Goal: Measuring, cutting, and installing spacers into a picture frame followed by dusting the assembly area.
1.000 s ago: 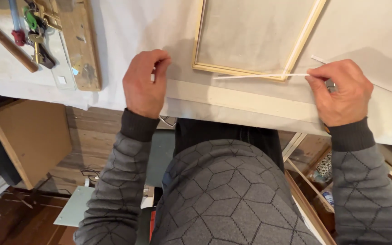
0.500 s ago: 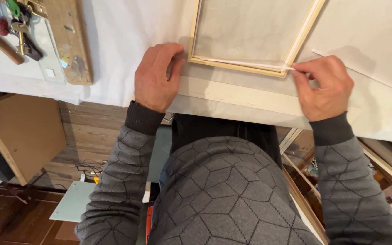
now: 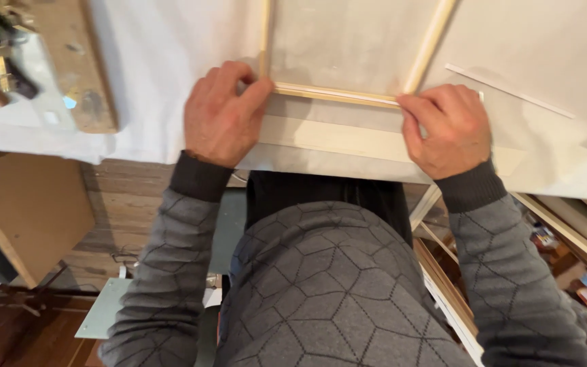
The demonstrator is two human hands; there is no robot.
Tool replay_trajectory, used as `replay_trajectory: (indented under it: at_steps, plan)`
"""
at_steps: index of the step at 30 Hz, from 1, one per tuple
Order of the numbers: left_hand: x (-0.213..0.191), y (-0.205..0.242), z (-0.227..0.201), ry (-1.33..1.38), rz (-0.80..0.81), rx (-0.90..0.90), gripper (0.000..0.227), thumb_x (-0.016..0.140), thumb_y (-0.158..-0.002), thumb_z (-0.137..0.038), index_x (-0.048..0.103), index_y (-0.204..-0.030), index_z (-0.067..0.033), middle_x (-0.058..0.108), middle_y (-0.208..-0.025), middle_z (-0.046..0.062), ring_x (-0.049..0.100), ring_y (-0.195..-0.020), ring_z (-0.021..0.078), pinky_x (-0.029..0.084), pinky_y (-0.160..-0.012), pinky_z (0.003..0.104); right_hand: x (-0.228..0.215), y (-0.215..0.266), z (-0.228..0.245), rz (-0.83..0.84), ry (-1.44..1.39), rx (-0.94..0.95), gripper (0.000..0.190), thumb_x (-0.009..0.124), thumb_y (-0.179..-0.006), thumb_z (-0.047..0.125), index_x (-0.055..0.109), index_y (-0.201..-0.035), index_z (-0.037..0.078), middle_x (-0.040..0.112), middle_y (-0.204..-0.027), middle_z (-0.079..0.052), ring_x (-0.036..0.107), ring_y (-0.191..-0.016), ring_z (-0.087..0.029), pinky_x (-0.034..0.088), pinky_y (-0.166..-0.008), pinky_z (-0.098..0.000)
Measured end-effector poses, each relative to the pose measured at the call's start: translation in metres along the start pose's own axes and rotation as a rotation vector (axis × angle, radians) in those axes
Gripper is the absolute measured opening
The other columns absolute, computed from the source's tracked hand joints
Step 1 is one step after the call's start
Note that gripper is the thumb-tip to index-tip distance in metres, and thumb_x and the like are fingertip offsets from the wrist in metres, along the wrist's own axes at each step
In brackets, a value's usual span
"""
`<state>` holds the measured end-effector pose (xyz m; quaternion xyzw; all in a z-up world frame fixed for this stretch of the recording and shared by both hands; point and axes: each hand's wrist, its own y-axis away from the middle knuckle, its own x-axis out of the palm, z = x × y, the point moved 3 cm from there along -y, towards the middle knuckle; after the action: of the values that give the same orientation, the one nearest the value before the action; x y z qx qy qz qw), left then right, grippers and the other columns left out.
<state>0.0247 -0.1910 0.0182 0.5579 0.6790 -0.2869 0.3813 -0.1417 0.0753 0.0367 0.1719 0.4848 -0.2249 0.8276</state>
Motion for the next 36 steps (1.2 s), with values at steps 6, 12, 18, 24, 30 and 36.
replay_trajectory:
  at_steps: [6, 12, 18, 24, 30, 36]
  plan:
    - [-0.009, -0.01, -0.012, -0.004, -0.006, 0.02, 0.011, 0.078, -0.094, -0.009, 0.071, -0.103, -0.0108, 0.056, -0.102, 0.007, 0.058, -0.087, 0.0266, 0.048, -0.074, 0.04, -0.008, 0.0, -0.017, 0.08, -0.022, -0.037, 0.026, 0.079, -0.095, 0.008, 0.073, -0.121, 0.007, 0.062, -0.098, -0.006, 0.061, -0.091, -0.026, 0.05, -0.085, -0.0396]
    - [0.009, -0.03, -0.055, 0.177, -0.068, 0.087, 0.012, 0.079, -0.095, -0.008, 0.071, -0.104, -0.01, 0.06, -0.098, 0.006, 0.062, -0.082, 0.0247, 0.051, -0.068, 0.038, -0.019, -0.014, -0.026, 0.168, -0.008, -0.107, 0.035, 0.084, -0.092, 0.017, 0.071, -0.124, 0.009, 0.061, -0.099, -0.006, 0.06, -0.095, -0.025, 0.049, -0.086, -0.0403]
    - [0.064, -0.05, -0.102, 0.187, 0.102, 0.167, 0.017, 0.074, -0.096, -0.021, 0.067, -0.11, -0.0132, 0.063, -0.079, 0.002, 0.065, -0.066, 0.0244, 0.05, -0.055, 0.04, -0.019, -0.023, -0.026, 0.213, -0.01, -0.162, 0.037, 0.086, -0.088, 0.019, 0.072, -0.121, 0.012, 0.062, -0.101, -0.004, 0.06, -0.094, -0.025, 0.047, -0.084, -0.0395]
    - [0.082, -0.058, -0.109, 0.077, 0.218, 0.089, 0.009, 0.065, -0.095, -0.018, 0.065, -0.104, -0.0166, 0.064, -0.074, 0.002, 0.066, -0.061, 0.0251, 0.049, -0.05, 0.04, -0.015, -0.022, -0.031, 0.209, -0.01, -0.164, 0.036, 0.087, -0.087, 0.019, 0.072, -0.12, 0.012, 0.062, -0.099, -0.003, 0.06, -0.093, -0.023, 0.046, -0.083, -0.0386]
    - [0.077, -0.062, -0.109, 0.091, 0.245, 0.092, 0.011, 0.064, -0.094, -0.016, 0.066, -0.104, -0.0153, 0.066, -0.077, 0.003, 0.068, -0.064, 0.0258, 0.05, -0.052, 0.041, -0.018, -0.008, -0.049, 0.171, -0.087, -0.089, 0.033, 0.087, -0.091, 0.024, 0.072, -0.117, 0.009, 0.062, -0.097, -0.003, 0.061, -0.091, -0.023, 0.048, -0.083, -0.0397]
    - [0.043, -0.046, -0.092, 0.19, 0.085, 0.03, 0.01, 0.07, -0.098, -0.019, 0.07, -0.106, -0.0145, 0.073, -0.085, 0.004, 0.07, -0.071, 0.025, 0.052, -0.057, 0.039, -0.033, 0.038, -0.09, 0.032, 0.028, 0.143, 0.022, 0.086, -0.096, 0.02, 0.069, -0.103, 0.007, 0.063, -0.1, -0.006, 0.062, -0.097, -0.027, 0.051, -0.087, -0.0405]
